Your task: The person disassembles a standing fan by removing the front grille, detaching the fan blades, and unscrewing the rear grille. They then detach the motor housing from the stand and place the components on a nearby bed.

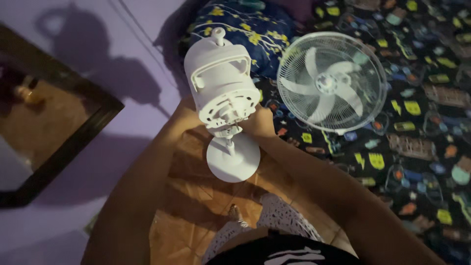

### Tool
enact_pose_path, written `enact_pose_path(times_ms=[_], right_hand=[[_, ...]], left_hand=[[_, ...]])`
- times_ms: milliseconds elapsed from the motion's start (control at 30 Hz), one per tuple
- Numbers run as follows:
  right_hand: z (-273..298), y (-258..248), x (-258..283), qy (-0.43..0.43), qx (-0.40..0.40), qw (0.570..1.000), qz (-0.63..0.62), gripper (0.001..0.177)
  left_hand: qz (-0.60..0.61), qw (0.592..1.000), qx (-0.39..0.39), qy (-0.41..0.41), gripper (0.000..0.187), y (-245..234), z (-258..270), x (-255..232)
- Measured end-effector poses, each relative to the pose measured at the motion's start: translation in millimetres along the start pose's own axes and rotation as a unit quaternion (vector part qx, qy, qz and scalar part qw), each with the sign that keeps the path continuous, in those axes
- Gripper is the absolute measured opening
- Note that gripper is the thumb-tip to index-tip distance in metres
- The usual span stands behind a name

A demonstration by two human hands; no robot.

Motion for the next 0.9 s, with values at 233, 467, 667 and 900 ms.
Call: enact_pose_path(times_ms=[233,467,667,900], right_hand=[[-19.7,-10.1,-5.5,0.037,0.05,0.997,0.053,0.08],[-52.0,16.6,4.9,-0.107,0.223,0.965,0.093,0.073],[-41.3,36.5,-8.8,-0.044,0.246,0.96,0.123,0.068],[-29.2,39.5,-18.6,-0.007,0.214,0.968,0.134,0.062]], left_hand=[[-0.228,0.967,0.093,0.059,0.054,-2.8,-37.5,-3.5],[-0.174,0.946,0.179,0.207,0.051,7.1,-34.4,-42.2],[-0.179,0.928,0.208,0.252,0.05,4.5,-20.8,-40.6],[-0.181,0.885,0.247,0.35,0.048,-6.5,-29.0,-55.8]])
Point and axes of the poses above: each hand's wrist, its own z-axis away from the middle knuckle, its own y-axis out of the palm, x = y × z, the point moved 5 cm from there along -z, towards the middle knuckle, and after that the axes turned 11 degrees about x, right-handed, at the moved point
